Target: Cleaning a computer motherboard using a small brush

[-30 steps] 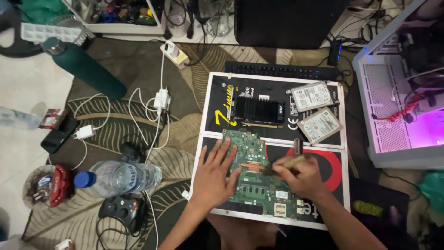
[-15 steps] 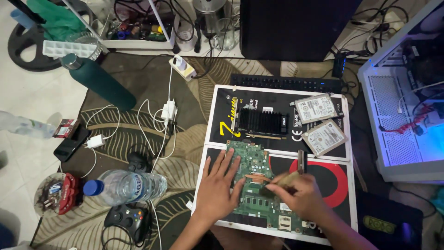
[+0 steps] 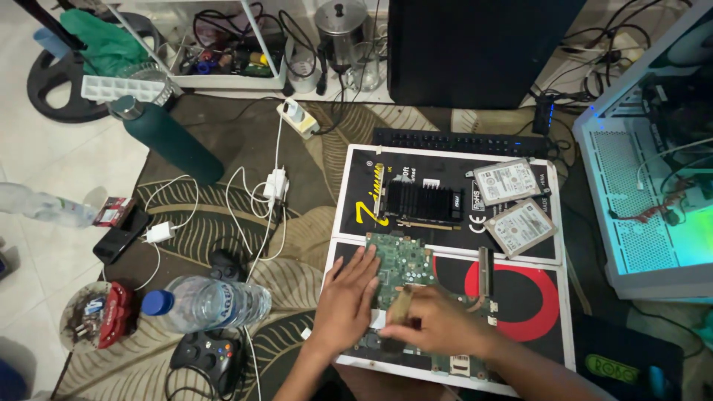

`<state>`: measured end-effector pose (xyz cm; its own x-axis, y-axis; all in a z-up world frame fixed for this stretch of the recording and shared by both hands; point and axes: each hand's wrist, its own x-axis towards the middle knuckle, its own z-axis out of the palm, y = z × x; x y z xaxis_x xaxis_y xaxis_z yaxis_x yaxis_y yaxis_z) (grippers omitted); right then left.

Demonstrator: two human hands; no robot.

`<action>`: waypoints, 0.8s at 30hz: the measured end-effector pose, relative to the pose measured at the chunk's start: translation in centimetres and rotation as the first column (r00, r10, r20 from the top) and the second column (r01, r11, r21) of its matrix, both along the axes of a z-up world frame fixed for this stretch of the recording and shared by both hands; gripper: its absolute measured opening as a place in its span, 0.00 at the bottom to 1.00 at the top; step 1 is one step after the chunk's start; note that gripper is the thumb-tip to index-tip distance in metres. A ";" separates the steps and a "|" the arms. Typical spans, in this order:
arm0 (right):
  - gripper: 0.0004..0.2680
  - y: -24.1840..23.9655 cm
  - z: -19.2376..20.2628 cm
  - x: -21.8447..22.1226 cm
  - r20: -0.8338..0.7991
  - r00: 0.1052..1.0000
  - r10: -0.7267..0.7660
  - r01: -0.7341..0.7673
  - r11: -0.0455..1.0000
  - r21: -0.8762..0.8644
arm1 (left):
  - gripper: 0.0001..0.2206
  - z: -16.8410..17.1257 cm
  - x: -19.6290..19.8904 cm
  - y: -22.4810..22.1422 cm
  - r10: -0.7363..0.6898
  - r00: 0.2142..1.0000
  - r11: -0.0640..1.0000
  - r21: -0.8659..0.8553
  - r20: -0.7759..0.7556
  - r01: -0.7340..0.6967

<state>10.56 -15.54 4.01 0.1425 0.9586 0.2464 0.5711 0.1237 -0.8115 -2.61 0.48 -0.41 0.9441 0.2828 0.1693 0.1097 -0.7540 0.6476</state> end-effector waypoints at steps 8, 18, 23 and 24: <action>0.05 -0.3 0.6 -0.9 -0.090 0.994 -0.059 0.057 0.998 -0.022 | 0.24 -0.2 -0.7 0.5 -0.065 0.996 0.995 -0.070 0.068 0.070; 0.03 0.0 -0.3 -1.8 -0.074 0.989 -0.129 0.121 0.988 -0.096 | 0.34 0.0 -1.1 0.5 -0.130 0.988 0.988 -0.078 0.082 0.136; 0.04 0.3 -0.3 -1.4 -0.121 0.989 -0.088 0.086 0.996 -0.019 | 0.53 -0.7 -1.2 0.6 -0.128 0.986 0.985 -0.102 0.107 0.139; 0.06 0.3 -0.9 -1.2 -0.047 0.993 -0.110 0.112 0.993 0.046 | 0.53 -0.9 -1.2 0.6 -0.135 0.985 0.984 -0.098 0.108 0.146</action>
